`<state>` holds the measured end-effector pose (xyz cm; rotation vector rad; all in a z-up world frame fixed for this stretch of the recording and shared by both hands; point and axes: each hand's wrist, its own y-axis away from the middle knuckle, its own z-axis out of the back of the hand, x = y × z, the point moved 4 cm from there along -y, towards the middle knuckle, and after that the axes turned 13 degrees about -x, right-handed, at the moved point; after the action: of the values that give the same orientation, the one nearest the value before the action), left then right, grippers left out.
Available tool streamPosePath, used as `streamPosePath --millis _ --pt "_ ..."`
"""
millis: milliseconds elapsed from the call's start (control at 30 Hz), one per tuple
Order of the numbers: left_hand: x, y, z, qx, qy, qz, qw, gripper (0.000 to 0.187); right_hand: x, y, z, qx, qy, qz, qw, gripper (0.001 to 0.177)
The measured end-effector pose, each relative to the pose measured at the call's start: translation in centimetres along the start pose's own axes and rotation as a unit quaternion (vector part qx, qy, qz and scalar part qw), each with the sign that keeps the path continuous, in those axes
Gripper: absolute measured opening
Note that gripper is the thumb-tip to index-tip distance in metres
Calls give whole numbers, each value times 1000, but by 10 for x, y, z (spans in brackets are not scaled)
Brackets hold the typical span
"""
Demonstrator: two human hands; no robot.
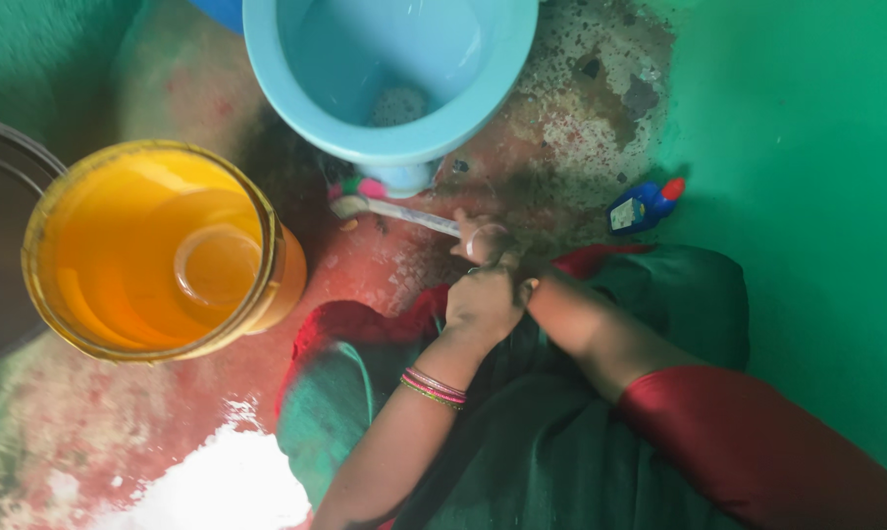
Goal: The person scrubs the inside of a light blue squat toilet with a long-handled brush. They repeatedly pour water from a plastic bottle into the bowl to rinse and continue scrubbing.
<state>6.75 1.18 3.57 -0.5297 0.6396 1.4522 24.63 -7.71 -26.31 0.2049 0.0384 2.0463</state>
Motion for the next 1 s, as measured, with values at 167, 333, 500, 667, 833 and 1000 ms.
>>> streamPosePath --millis 167,333,500,667,833,1000 --pt "1 -6 -11 -37 3 -37 999 56 -90 27 88 146 -14 -129 981 40" --pt "1 -10 -32 23 -41 -13 999 49 -181 65 123 158 -209 -321 910 38" --pt "-1 -12 -43 -12 -45 -31 998 48 -158 56 73 26 -485 -322 813 60" --pt "20 2 -45 57 -113 5 992 33 -33 55 -15 -5 -576 -299 761 61" --pt "34 19 -44 49 -79 -5 996 24 -5 59 -54 -32 -630 -346 694 62" --pt "37 22 -33 28 -73 15 997 21 -29 23 -70 -57 -649 -356 670 63"
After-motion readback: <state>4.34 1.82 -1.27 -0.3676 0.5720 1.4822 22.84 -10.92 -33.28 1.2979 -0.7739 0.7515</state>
